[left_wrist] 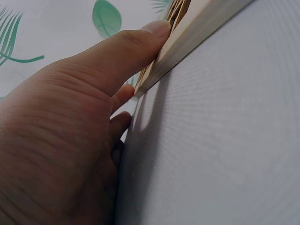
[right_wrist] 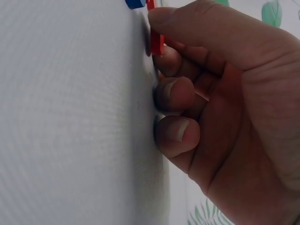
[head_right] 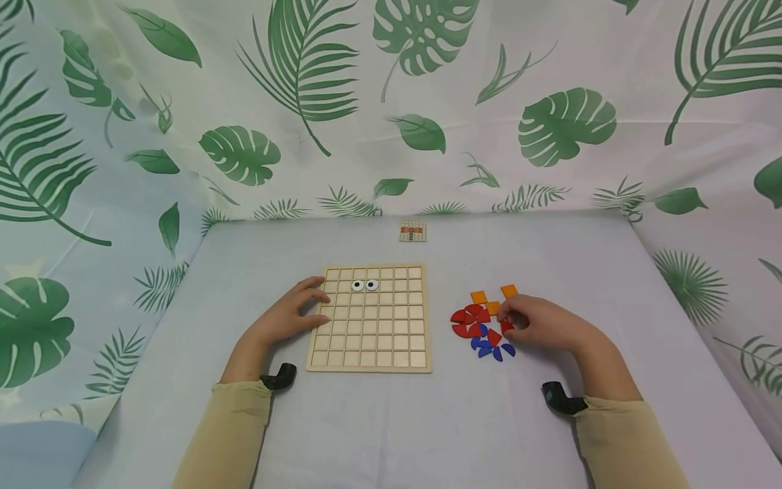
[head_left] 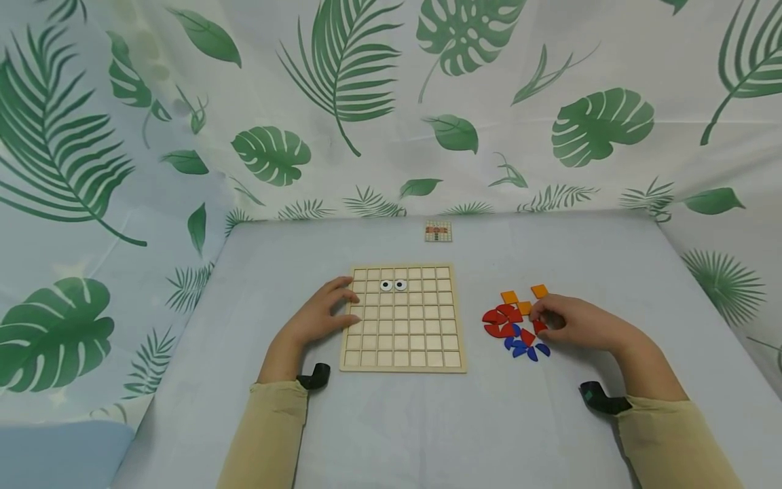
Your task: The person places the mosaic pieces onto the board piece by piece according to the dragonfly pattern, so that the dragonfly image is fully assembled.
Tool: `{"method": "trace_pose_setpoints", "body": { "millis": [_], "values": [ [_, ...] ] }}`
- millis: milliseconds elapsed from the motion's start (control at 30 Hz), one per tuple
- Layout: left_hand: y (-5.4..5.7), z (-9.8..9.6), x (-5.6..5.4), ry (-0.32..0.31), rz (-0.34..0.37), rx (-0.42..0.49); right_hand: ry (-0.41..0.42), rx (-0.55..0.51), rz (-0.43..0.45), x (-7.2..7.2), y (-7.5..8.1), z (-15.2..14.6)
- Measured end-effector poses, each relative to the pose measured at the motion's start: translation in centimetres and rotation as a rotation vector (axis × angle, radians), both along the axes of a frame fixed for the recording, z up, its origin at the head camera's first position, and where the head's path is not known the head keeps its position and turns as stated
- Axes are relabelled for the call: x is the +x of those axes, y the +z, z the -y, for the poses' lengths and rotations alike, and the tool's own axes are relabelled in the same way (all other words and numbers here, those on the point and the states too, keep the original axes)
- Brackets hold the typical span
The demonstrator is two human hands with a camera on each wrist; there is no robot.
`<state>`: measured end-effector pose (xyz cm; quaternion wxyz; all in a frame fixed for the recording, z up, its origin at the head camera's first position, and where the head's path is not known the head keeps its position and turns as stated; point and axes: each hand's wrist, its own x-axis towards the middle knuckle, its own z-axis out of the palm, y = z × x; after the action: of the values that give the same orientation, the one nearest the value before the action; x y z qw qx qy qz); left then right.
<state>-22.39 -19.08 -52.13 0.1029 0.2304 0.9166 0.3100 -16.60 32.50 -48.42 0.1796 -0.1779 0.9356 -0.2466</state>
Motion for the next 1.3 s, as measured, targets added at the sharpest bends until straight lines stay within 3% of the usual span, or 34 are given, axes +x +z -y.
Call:
{"method": "trace_pose_setpoints", "body": {
  "millis": [433, 700, 1000, 1300],
  "values": [
    [-0.3, 0.0, -0.1, -0.004, -0.012, -0.002, 0.001, -0.011, -0.009, 0.0, 0.0, 0.0],
    [0.1, -0.1, 0.1, -0.007, -0.011, 0.003, 0.0, -0.014, -0.029, 0.1, 1.2, 0.7],
    [0.2, -0.1, 0.1, 0.004, -0.016, 0.0, 0.02, -0.025, -0.045, -0.3, 2.7, 3.1],
    [-0.1, 0.0, -0.1, -0.004, -0.023, 0.005, 0.011, -0.056, -0.073, -1.9, 3.4, 6.8]
  ]
}}
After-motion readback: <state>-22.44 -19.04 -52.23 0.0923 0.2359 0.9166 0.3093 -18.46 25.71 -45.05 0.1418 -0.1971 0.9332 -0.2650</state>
